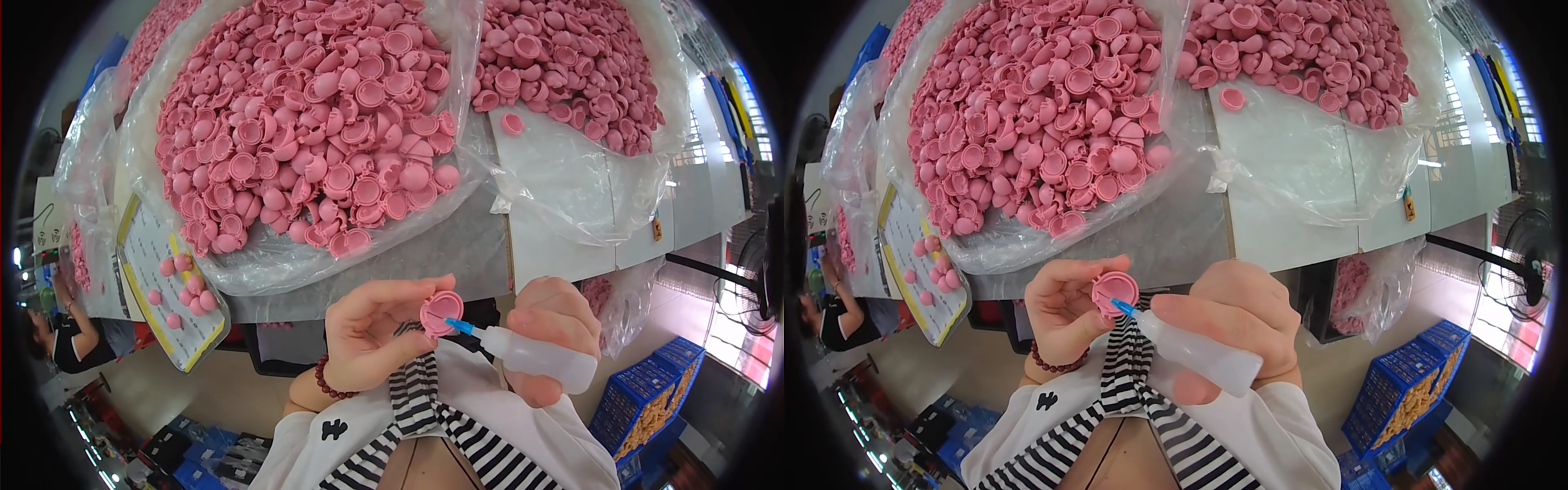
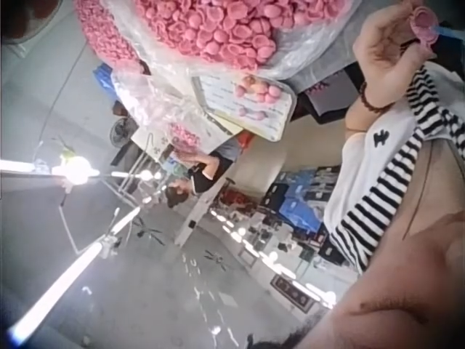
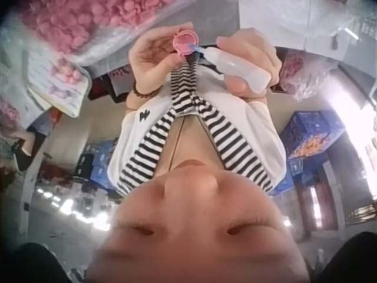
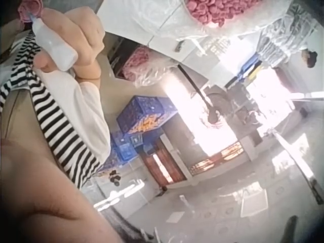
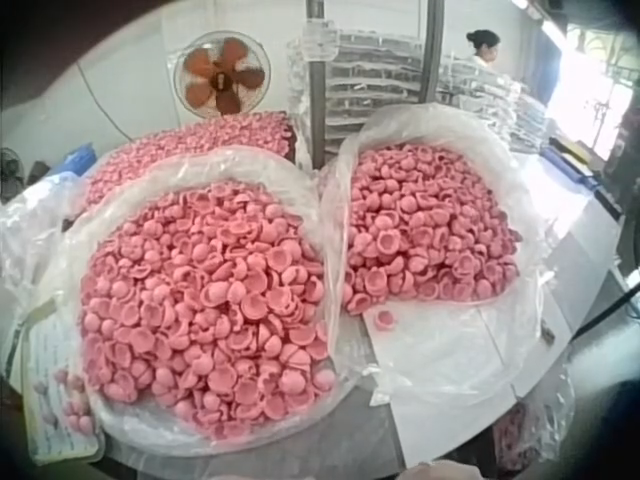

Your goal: Applying glue to two halves of small pink plastic toy balls and pressing them together to assemble them.

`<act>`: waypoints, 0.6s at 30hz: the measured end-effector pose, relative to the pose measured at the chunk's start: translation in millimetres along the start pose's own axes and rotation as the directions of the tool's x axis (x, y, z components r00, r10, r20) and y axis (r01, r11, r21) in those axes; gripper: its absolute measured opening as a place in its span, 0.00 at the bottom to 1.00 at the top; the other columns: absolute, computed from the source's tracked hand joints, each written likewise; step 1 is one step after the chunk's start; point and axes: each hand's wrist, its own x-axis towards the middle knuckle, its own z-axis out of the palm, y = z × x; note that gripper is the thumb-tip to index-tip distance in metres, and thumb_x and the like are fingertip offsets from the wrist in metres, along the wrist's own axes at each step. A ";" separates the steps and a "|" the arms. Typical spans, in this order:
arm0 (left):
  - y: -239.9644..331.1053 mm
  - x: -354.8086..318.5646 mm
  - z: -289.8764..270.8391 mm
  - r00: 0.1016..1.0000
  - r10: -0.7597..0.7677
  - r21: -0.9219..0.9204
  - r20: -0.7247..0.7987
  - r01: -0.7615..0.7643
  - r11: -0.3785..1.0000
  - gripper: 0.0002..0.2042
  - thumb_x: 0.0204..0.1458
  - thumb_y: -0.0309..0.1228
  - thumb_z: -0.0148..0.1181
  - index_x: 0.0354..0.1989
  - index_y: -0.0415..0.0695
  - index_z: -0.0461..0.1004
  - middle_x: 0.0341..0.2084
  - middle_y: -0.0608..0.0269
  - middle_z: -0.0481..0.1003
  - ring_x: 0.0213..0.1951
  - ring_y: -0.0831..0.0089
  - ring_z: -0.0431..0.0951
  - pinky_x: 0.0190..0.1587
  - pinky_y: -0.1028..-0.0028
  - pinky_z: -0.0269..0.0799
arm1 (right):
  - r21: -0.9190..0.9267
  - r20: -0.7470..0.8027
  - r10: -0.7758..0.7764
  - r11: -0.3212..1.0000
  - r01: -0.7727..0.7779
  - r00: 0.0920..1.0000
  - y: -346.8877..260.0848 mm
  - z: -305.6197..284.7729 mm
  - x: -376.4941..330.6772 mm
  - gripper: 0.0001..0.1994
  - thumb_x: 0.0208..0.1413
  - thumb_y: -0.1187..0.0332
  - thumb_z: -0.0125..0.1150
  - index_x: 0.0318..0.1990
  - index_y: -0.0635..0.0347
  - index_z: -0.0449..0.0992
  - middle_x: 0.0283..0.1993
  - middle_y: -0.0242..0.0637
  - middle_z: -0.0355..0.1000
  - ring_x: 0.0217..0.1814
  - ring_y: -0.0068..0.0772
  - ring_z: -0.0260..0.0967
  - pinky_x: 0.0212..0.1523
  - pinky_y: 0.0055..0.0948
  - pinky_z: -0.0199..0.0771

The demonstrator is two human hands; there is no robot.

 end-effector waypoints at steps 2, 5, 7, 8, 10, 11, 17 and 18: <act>0.0 0.3 0.1 1.000 0.009 0.011 -0.007 -0.009 1.000 0.22 0.39 0.10 0.54 0.47 0.31 0.62 0.47 0.38 0.63 0.48 0.61 0.68 0.50 0.67 0.65 | 0.067 -0.040 0.006 0.998 -0.004 0.999 0.7 -1.5 -1.1 0.26 0.40 0.45 0.58 0.33 0.64 0.75 0.19 0.31 0.64 0.18 0.25 0.61 0.17 0.22 0.58; 0.1 0.6 1.5 1.000 0.025 0.023 -0.014 -0.024 0.999 0.21 0.39 0.10 0.55 0.46 0.30 0.63 0.47 0.38 0.64 0.48 0.61 0.69 0.49 0.67 0.66 | 0.024 -0.012 0.015 1.000 -0.014 1.000 0.1 -4.6 0.0 0.26 0.39 0.46 0.59 0.33 0.65 0.75 0.20 0.31 0.64 0.18 0.24 0.61 0.18 0.21 0.59; 0.4 2.0 3.4 1.000 0.030 0.023 -0.007 -0.030 0.999 0.21 0.38 0.11 0.56 0.45 0.30 0.64 0.46 0.38 0.64 0.48 0.61 0.69 0.48 0.67 0.67 | 0.022 -0.011 0.023 0.999 -0.023 1.000 -2.1 -5.8 1.7 0.26 0.40 0.46 0.59 0.33 0.65 0.75 0.20 0.31 0.64 0.18 0.25 0.61 0.18 0.22 0.59; 0.7 2.1 3.6 0.998 0.056 0.061 -0.026 -0.054 0.997 0.21 0.38 0.11 0.57 0.44 0.30 0.65 0.45 0.38 0.65 0.47 0.61 0.69 0.48 0.67 0.67 | 0.031 -0.002 0.034 0.999 -0.034 0.999 -1.4 -4.8 2.1 0.26 0.40 0.47 0.59 0.33 0.66 0.75 0.20 0.31 0.65 0.18 0.25 0.61 0.18 0.22 0.59; 0.7 1.8 3.7 0.996 0.080 0.102 -0.043 -0.075 0.992 0.20 0.37 0.11 0.58 0.43 0.30 0.66 0.44 0.39 0.66 0.47 0.61 0.70 0.47 0.68 0.67 | -0.002 -0.030 -0.026 1.000 0.026 0.999 1.7 2.8 1.9 0.29 0.46 0.44 0.49 0.31 0.69 0.73 0.18 0.33 0.63 0.16 0.25 0.58 0.15 0.22 0.54; 1.3 0.9 3.5 0.991 0.124 0.210 -0.052 -0.110 0.971 0.20 0.36 0.12 0.58 0.43 0.30 0.67 0.43 0.39 0.68 0.46 0.61 0.70 0.47 0.69 0.68 | -0.035 -0.052 -0.089 0.996 0.087 0.995 3.4 5.4 2.2 0.33 0.52 0.41 0.40 0.29 0.72 0.71 0.17 0.34 0.62 0.14 0.24 0.55 0.11 0.22 0.49; -4.2 0.4 5.4 0.969 0.241 0.424 -0.064 -0.192 0.885 0.18 0.36 0.12 0.58 0.41 0.31 0.68 0.41 0.41 0.69 0.45 0.62 0.71 0.47 0.69 0.67 | 0.027 0.038 -0.181 0.983 0.180 0.983 14.9 -11.4 -3.5 0.31 0.51 0.43 0.44 0.38 0.70 0.69 0.21 0.36 0.63 0.22 0.27 0.59 0.17 0.22 0.55; -7.5 0.0 4.0 0.964 0.264 0.410 -0.039 -0.226 0.884 0.18 0.38 0.13 0.57 0.42 0.31 0.67 0.43 0.41 0.68 0.45 0.62 0.71 0.47 0.68 0.66 | 0.117 -0.095 -0.179 0.975 0.189 0.979 16.5 -15.1 -7.4 0.30 0.51 0.44 0.45 0.41 0.68 0.68 0.25 0.39 0.64 0.26 0.29 0.59 0.21 0.23 0.57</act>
